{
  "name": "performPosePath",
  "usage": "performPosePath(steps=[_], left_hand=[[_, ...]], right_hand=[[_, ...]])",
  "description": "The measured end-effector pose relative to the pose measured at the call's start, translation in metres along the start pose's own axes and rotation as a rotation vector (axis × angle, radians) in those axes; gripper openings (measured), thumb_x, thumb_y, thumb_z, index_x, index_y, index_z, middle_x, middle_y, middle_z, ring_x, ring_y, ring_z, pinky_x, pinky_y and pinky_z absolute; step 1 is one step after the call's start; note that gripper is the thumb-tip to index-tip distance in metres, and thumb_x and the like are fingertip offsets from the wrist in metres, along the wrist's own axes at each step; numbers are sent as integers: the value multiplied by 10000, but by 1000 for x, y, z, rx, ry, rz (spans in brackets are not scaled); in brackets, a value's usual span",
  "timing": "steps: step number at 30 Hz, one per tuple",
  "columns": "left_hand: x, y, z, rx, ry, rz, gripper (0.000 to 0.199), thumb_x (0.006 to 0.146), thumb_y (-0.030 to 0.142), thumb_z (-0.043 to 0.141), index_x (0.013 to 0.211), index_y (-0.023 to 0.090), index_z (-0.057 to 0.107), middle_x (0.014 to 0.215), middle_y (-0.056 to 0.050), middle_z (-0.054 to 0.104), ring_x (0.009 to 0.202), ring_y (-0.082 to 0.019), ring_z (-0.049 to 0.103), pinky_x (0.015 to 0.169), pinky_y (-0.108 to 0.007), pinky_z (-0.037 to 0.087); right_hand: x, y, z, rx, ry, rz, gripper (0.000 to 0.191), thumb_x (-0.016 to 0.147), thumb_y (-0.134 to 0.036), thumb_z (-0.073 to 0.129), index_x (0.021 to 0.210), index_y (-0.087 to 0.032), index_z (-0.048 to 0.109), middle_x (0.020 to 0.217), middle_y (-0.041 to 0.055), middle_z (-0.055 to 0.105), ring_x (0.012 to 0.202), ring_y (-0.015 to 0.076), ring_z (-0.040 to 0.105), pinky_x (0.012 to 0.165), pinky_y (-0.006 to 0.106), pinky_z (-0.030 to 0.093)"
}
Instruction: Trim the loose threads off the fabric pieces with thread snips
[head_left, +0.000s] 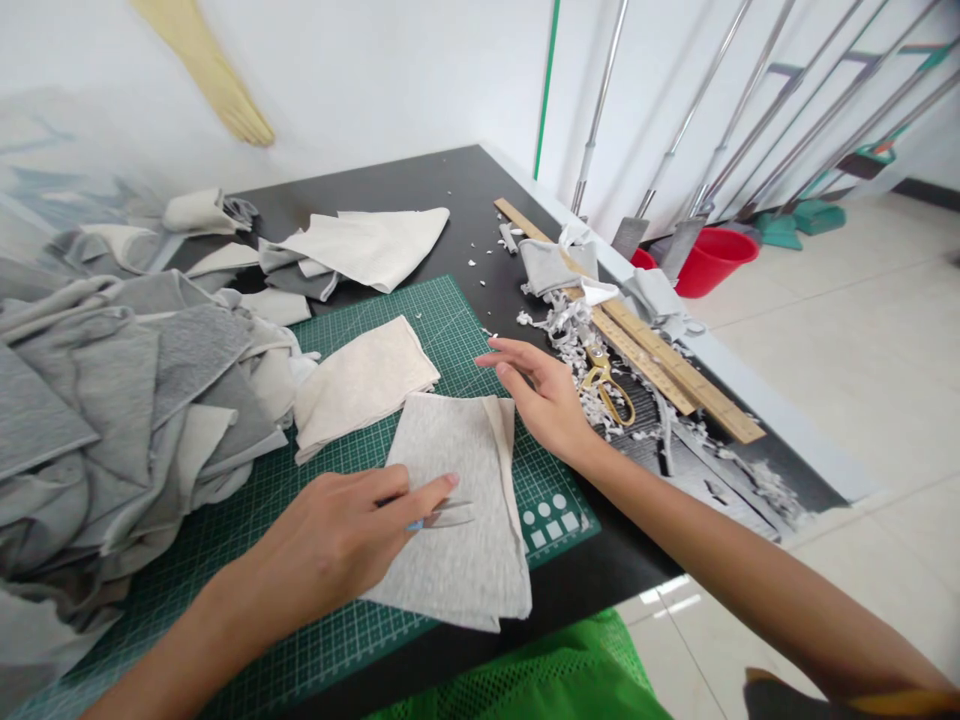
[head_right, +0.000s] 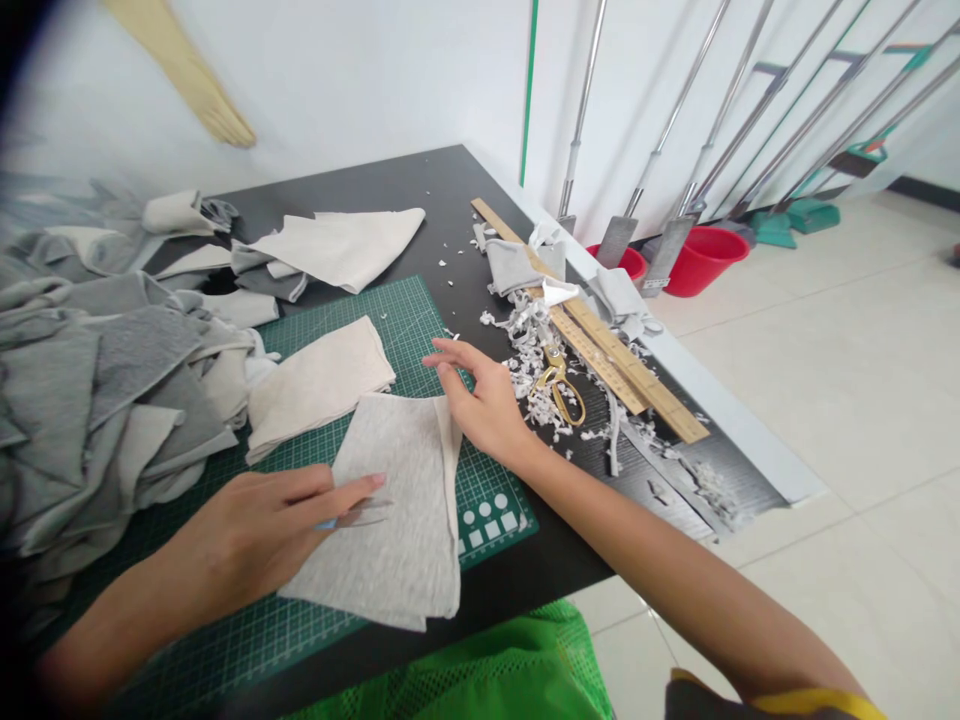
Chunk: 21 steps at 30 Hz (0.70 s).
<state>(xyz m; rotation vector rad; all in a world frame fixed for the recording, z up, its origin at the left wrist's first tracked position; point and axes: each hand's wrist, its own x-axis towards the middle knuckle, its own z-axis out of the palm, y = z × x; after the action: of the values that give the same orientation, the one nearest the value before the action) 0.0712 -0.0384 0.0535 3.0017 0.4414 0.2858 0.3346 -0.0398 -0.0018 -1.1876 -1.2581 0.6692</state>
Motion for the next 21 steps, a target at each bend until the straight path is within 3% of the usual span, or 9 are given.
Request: performPosePath(steps=[3,6,9,15,21], left_hand=[[5,4,0,34,-104,-14,382,1082,273,419,1453,225,494,832,-10,634,613,-171,620,498,-296,417],[7,1,7,-40,-121,-57,407,1082,384,454,1421,176,540,959,-64,695,781,-202,697,629,-306,514],[5,-9,13,-142,-113,-84,354,1089,366,441,1345,191,613,995,-68,719,837,-200,715,711,-305,544],[3,-24,15,-278,-127,-102,265,1053,327,528,1239,215,680,905,-42,721,795,-189,703,694,-289,534],[1,-32,24,-208,-153,-69,280,1087,338,472,1260,186,630,1011,-55,767,857,-203,747,747,-300,563]], right_hand=[[0,1,0,2,0,-5,264,951,-263,580,1195,-235,678,1080,51,806,1021,188,746,991,407,547],[0,2,0,-2,2,3,269,951,-260,576,1199,-233,678,1083,56,806,1022,190,747,1004,416,542],[0,3,1,2,4,9,273,948,-256,575,1201,-244,677,1076,49,808,1029,193,750,1018,428,538],[0,1,1,-11,3,19,272,950,-261,580,1203,-242,679,1086,46,808,1038,199,748,1027,437,530],[0,0,1,-14,3,17,277,953,-250,570,1210,-226,672,1077,52,808,1033,204,746,1019,438,526]])
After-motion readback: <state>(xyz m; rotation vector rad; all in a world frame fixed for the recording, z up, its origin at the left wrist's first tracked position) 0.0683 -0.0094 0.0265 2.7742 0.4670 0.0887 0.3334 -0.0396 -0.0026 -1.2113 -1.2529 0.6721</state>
